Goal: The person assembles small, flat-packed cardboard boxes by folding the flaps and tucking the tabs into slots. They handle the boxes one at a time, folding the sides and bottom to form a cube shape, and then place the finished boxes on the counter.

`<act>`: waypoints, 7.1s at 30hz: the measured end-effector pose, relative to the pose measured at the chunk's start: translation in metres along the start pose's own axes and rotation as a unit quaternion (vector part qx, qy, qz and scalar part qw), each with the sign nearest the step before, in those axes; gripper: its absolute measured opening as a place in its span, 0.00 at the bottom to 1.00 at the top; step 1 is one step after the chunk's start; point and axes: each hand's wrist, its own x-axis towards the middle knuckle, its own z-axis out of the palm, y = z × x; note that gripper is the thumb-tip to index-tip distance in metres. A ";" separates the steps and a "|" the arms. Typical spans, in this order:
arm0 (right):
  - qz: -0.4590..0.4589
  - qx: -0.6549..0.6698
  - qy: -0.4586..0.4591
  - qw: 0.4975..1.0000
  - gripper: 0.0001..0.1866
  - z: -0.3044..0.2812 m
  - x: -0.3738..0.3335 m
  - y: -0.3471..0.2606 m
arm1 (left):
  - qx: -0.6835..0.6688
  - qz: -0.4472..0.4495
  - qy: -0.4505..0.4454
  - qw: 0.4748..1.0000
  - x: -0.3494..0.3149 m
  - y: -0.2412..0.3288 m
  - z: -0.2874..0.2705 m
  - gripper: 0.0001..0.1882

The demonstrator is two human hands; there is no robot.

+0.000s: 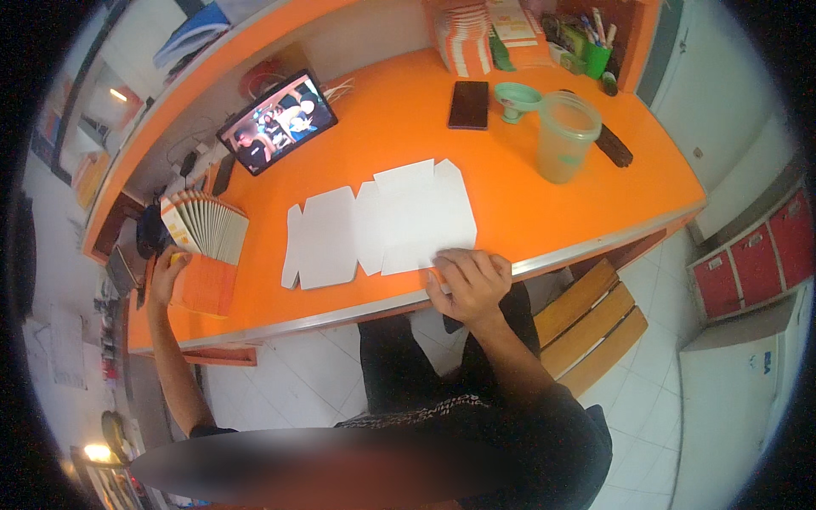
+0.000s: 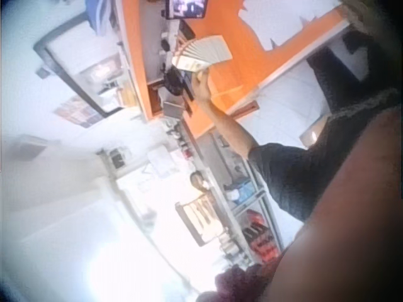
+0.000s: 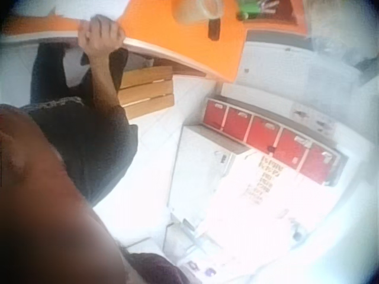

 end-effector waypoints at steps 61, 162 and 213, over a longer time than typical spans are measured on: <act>0.346 0.618 0.006 0.706 0.20 -0.019 0.194 0.329 | -0.085 0.726 -0.285 0.620 -0.050 0.320 0.362 0.19; 0.257 0.281 -0.042 0.924 0.48 0.053 0.156 0.294 | -0.048 0.725 -0.281 0.628 -0.052 0.319 0.355 0.16; 0.083 0.147 -0.341 0.925 0.22 0.073 0.136 0.280 | -0.462 0.662 -0.450 0.381 -0.233 0.405 0.283 0.41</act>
